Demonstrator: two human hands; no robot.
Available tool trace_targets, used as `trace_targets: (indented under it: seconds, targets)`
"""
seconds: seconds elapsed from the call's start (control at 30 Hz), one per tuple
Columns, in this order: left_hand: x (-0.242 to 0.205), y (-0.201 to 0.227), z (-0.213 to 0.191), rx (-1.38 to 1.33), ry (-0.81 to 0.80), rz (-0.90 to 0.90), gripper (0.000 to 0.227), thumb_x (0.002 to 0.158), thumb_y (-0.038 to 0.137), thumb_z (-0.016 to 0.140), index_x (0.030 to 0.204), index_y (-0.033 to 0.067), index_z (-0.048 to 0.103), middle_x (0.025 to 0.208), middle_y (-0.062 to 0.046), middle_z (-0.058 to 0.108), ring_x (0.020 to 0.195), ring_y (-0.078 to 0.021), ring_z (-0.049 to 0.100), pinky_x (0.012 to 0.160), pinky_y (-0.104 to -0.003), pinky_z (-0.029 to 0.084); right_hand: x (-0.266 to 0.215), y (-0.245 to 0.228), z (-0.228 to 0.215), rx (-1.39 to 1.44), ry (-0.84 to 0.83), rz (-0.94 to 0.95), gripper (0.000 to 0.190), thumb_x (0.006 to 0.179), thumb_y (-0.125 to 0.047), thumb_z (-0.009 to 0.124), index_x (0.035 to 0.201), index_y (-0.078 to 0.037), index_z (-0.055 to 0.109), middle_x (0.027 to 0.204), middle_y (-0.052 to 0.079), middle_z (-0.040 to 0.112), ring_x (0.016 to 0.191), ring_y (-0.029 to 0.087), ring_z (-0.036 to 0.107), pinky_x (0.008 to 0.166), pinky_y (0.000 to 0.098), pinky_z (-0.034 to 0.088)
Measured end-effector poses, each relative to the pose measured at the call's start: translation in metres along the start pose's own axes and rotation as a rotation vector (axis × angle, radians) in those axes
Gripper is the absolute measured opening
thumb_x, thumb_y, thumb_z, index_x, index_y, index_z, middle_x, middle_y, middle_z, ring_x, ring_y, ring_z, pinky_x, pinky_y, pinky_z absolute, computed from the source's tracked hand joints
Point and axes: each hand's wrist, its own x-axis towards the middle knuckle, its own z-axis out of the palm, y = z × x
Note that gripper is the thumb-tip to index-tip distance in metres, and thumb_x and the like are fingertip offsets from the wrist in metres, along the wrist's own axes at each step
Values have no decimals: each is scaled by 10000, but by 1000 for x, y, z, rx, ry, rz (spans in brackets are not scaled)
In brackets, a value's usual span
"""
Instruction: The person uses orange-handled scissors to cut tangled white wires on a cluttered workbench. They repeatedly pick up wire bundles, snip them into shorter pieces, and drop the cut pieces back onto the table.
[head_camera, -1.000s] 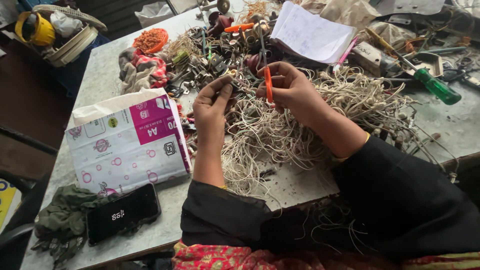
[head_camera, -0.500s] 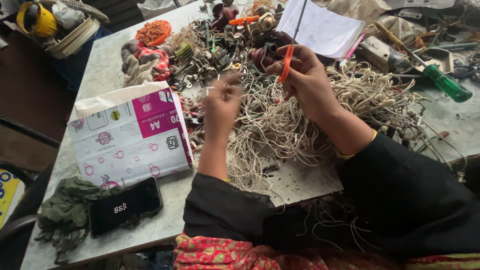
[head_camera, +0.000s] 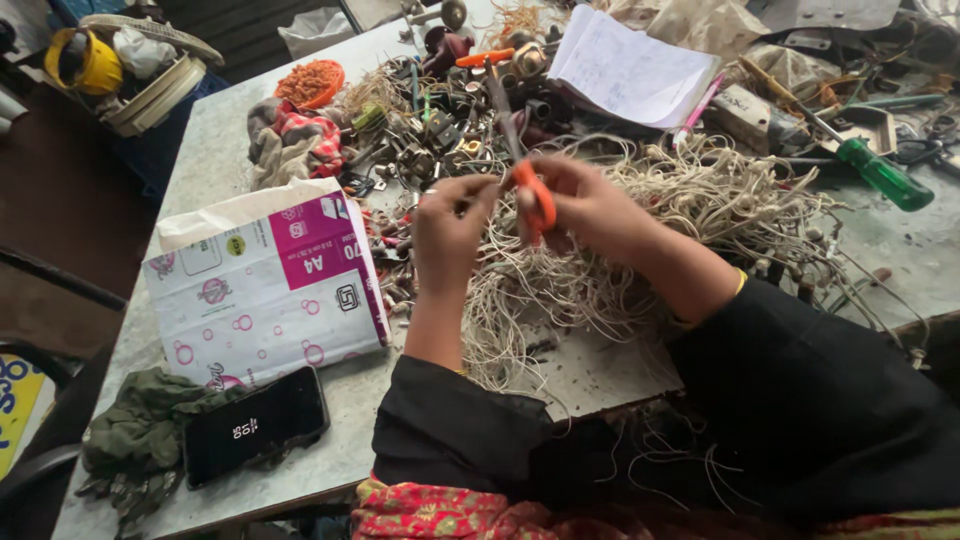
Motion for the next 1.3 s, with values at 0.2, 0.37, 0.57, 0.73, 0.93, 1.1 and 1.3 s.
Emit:
trace_targets:
  seconds: [0.2,0.37,0.57,0.73,0.93,1.1,1.3]
  targets:
    - [5,-21,-7,-138,268,-33,198,922,223,797,1036,61,794,896,-26,773,753,-79,673,676,-226,524,-3,-1,0,61,-219,221,442,1003,-458,576,1117,-32,598,671,97,679,391,57,410,365,222,303]
    - [7,-25,-7,-124,325,-70,184,926,210,797,1034,62,800,878,-15,775,746,-64,660,673,-213,515,-1,5,-5,48,-338,281,509,1021,-532,509,1089,-37,608,678,110,682,403,58,378,372,222,279]
    - [6,-20,-6,-210,287,-36,167,944,200,784,1051,74,797,917,-3,769,777,-58,664,681,-205,516,0,8,-7,99,-268,386,530,1003,-561,472,1068,-55,614,646,107,670,366,64,364,342,235,281]
    - [5,-12,-5,-288,176,-46,153,944,184,778,1053,79,802,891,17,747,727,-31,612,627,-188,471,3,9,-7,109,-229,319,546,1029,-565,474,1075,-38,613,690,115,685,395,73,389,371,231,285]
    - [5,-6,-2,-267,164,-25,145,932,151,791,1046,62,800,886,12,752,729,-29,608,645,-184,481,2,8,-7,105,-223,312,555,999,-595,460,1070,-65,608,705,120,703,398,70,394,373,232,291]
    - [5,-17,-3,-228,158,55,148,954,129,761,1069,36,776,958,-22,731,814,-71,649,728,-225,520,6,20,-8,-4,-97,309,484,1024,-535,518,1009,-61,617,689,29,636,475,60,474,403,218,302]
    - [5,-20,-3,-143,153,44,171,978,133,755,1092,7,748,953,-44,733,811,-102,657,734,-247,532,7,18,-2,59,-82,223,325,953,-340,688,1132,-70,676,673,-36,576,517,50,527,426,221,364]
